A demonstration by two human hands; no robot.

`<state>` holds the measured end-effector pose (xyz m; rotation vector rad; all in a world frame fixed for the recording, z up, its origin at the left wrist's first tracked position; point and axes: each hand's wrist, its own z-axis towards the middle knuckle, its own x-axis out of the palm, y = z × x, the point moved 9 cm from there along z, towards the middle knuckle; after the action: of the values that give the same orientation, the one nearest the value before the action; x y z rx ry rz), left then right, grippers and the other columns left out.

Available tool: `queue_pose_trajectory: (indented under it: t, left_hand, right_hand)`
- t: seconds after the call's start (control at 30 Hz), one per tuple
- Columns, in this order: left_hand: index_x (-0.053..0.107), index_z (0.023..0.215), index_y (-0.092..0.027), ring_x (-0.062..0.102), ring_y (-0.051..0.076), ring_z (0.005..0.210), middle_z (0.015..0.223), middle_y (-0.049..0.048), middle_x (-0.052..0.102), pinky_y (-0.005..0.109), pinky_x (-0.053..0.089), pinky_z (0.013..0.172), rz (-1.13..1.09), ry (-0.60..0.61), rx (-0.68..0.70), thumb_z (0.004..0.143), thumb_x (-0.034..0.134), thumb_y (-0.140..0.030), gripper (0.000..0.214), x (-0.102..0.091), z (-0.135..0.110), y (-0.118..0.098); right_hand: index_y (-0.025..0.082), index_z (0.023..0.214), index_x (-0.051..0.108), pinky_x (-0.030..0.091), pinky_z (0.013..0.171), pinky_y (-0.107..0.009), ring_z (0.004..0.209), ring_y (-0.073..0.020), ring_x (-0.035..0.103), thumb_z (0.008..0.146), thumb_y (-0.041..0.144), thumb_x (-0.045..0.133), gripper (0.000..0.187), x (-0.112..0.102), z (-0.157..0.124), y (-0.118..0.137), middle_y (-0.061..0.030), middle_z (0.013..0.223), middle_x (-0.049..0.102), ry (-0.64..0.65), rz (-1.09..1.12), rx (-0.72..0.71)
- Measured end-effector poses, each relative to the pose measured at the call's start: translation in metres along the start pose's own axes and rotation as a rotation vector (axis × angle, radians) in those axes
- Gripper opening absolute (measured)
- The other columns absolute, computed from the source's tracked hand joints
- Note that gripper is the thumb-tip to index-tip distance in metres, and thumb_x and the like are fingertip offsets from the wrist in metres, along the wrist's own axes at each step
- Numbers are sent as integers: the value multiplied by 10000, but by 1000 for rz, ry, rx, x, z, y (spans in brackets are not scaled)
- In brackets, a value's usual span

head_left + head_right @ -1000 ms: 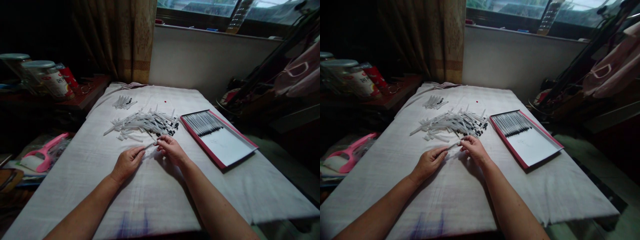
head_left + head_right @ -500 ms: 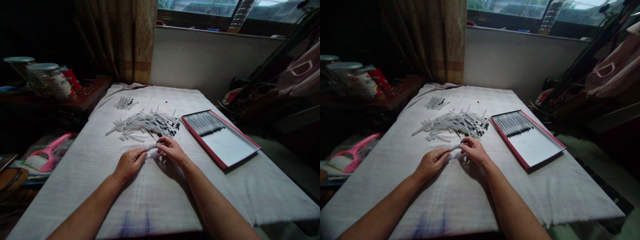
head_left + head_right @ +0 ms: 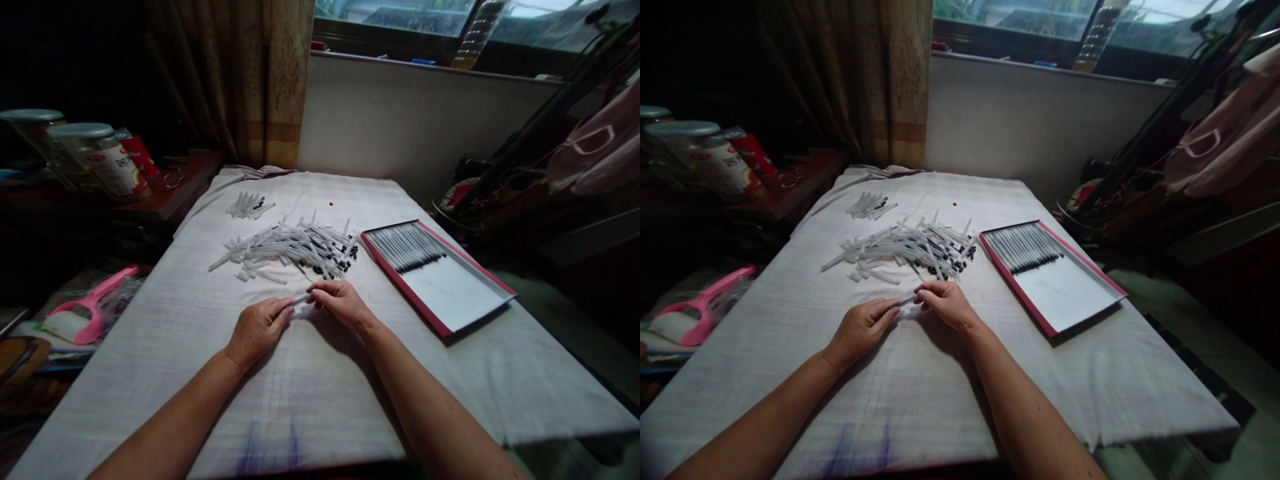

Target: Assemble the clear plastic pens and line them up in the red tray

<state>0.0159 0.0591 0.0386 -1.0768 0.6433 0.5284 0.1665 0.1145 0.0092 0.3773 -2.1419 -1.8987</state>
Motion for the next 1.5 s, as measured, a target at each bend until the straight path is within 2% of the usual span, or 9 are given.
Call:
queue_pose_trajectory:
  t: [0.47, 0.73, 0.8, 0.97, 1.03, 1.13, 1.27, 1.37, 1.5]
  left_hand:
    - [744, 981, -232, 716, 193, 804, 912, 51, 766, 281, 560, 749, -1, -63, 7, 888, 545, -334, 242, -1, 0, 0]
    - [716, 997, -182, 710, 193, 843, 936, 67, 758, 288, 557, 803, -40, -181, -50, 900, 484, -397, 331, -8, 5, 9]
    - [718, 988, -183, 708, 185, 792, 907, 63, 758, 277, 560, 762, -58, -168, -61, 903, 476, -405, 340, -6, 6, 10]
    - [724, 978, -192, 706, 196, 810, 911, 66, 755, 292, 558, 772, -94, -133, -66, 892, 484, -427, 347, -4, 8, 6]
    - [719, 1014, -197, 703, 203, 836, 938, 69, 747, 299, 559, 773, -109, -126, -95, 882, 497, -444, 357, -4, 7, 8]
    - [679, 1129, -194, 682, 170, 701, 940, 64, 717, 276, 560, 650, -162, -105, -199, 866, 512, -476, 420, -3, 4, 19]
    - [635, 1180, -162, 580, 105, 505, 868, 45, 665, 237, 506, 511, -276, -130, -326, 846, 517, -509, 496, -7, 4, 35]
    - [635, 1164, -146, 568, 103, 518, 830, 39, 654, 232, 501, 529, -293, -203, -381, 823, 532, -523, 519, -17, 8, 44]
    - [656, 1133, -162, 568, 112, 514, 783, 24, 650, 230, 492, 513, -268, -215, -434, 790, 552, -557, 533, -20, 11, 51]
  right_hand:
    - [161, 772, 690, 378, 433, -184, 470, -77, 533, 655, 416, 712, 282, 9, 2, 4, 14, 602, 669, 12, 17, -6]
    - [185, 854, 625, 354, 431, -185, 525, -104, 568, 629, 457, 751, 374, -41, 7, 20, 3, 644, 677, -249, 172, -114]
    - [194, 886, 620, 351, 432, -181, 538, -102, 570, 628, 449, 758, 388, -34, 6, 16, 8, 674, 670, -262, 246, -107]
    - [184, 835, 643, 395, 448, -186, 586, -117, 599, 655, 434, 722, 317, 18, 4, 11, 6, 680, 640, -105, 196, -64]
    - [184, 831, 636, 417, 458, -196, 609, -128, 619, 698, 458, 677, 307, 16, 5, 22, -18, 740, 673, -87, 107, -103]
    - [176, 873, 658, 451, 494, -226, 599, -134, 617, 771, 491, 595, 337, -41, 9, 56, -40, 779, 701, -200, -125, -220]
    - [152, 1033, 709, 509, 677, -286, 778, -194, 668, 836, 407, 526, 371, -177, 7, 102, -81, 876, 740, -574, -621, -299]
    - [175, 1112, 719, 493, 779, -314, 913, -237, 675, 851, 306, 500, 365, -269, 7, 107, -104, 983, 752, -771, -1095, -18]
    - [192, 1169, 707, 488, 746, -317, 968, -271, 675, 864, 360, 516, 397, -334, 10, 93, -125, 1072, 737, -763, -1416, 299]
